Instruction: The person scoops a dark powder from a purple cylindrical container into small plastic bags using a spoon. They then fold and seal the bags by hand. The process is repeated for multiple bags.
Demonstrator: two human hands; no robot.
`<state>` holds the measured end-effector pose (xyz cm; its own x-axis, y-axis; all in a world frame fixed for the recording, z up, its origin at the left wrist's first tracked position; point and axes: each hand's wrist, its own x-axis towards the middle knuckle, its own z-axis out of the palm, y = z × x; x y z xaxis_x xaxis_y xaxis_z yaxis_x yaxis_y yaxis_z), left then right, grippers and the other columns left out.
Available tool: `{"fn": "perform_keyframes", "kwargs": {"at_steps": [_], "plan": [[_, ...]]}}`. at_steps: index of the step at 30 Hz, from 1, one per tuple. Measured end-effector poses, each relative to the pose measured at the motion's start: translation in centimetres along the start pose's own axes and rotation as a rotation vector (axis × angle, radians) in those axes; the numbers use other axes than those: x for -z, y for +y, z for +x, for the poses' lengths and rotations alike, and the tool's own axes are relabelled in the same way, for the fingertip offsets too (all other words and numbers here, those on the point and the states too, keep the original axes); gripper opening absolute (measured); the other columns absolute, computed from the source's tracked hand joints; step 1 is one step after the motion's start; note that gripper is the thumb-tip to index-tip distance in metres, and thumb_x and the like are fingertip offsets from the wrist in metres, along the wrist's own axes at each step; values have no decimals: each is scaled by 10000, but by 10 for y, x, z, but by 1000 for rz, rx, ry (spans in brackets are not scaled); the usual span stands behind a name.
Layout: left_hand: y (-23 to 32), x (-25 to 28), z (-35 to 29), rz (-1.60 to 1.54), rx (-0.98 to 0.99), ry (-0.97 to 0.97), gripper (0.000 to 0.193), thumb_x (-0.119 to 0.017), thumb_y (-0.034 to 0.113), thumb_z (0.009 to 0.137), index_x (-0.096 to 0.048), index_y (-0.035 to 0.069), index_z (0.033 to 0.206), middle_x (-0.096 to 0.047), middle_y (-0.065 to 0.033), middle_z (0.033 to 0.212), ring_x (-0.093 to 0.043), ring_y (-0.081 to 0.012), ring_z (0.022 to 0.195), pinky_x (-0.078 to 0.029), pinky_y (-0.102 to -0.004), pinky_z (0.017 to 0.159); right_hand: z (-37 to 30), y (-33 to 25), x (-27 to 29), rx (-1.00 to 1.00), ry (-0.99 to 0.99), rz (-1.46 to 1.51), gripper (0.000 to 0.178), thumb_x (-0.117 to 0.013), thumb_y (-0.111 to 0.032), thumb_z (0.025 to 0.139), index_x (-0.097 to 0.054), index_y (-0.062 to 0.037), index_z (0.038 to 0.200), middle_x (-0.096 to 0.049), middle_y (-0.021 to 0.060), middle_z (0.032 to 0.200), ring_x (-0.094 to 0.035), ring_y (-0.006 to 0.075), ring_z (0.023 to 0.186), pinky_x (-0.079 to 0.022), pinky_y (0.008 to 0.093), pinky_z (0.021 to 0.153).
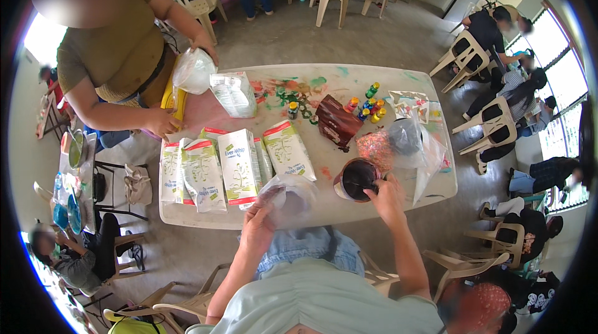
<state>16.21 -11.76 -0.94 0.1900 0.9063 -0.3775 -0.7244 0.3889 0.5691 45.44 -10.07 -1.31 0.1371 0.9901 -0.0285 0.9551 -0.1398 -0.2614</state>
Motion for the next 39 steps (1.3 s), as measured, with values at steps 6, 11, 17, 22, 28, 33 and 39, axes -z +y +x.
{"fn": "perform_keyframes", "kwargs": {"at_steps": [6,11,17,22,28,33,39], "plan": [[2,-1,-2,-26,-23,-20,377,-479,51,805,-461,-23,1175,-480,-113,1213,-448,-200,1119,-356,-350,949,14,-5,-1,25,-187,-163,263,-703,-208,657,-642,5,799,-524,163,967,-507,305,926,-441,382,733],[5,-6,-2,-42,-4,-11,400,-482,49,790,-446,-28,1181,-469,-119,1215,-440,-207,1122,-348,-356,959,22,-5,-13,16,-286,-244,161,-646,-88,658,-644,10,785,-514,169,1005,-499,309,956,-461,386,747],[7,-5,1,-45,0,4,405,-485,50,790,-435,-40,1181,-456,-129,1222,-439,-208,1123,-347,-352,962,27,-5,-17,38,-231,-263,123,-580,-21,667,-636,15,769,-486,193,1092,-476,325,1017,-469,385,757],[9,-5,0,-41,4,25,395,-486,44,798,-435,-45,1179,-457,-126,1222,-437,-210,1126,-347,-349,962,24,9,3,17,45,-53,104,-607,-41,690,-613,7,781,-507,207,1046,-511,337,939,-456,389,701],[9,-4,4,-43,30,33,371,-490,48,806,-460,-36,1166,-487,-129,1199,-467,-207,1100,-366,-343,945,17,23,10,-209,46,344,211,-682,-129,684,-586,-7,827,-575,208,932,-567,328,831,-418,390,658],[8,5,7,-37,39,-36,370,-497,90,824,-466,-32,1172,-493,-129,1200,-490,-206,1076,-379,-332,931,10,33,-20,-184,324,366,290,-713,-163,657,-571,25,827,-571,190,794,-556,326,739,-415,394,663],[16,-8,3,66,29,0,401,-519,126,826,-459,-15,1197,-493,-94,1206,-500,-146,1039,-406,-247,833,5,46,-46,-513,213,708,344,-716,-208,643,-550,56,788,-568,194,752,-558,325,647,-437,379,623]]}}
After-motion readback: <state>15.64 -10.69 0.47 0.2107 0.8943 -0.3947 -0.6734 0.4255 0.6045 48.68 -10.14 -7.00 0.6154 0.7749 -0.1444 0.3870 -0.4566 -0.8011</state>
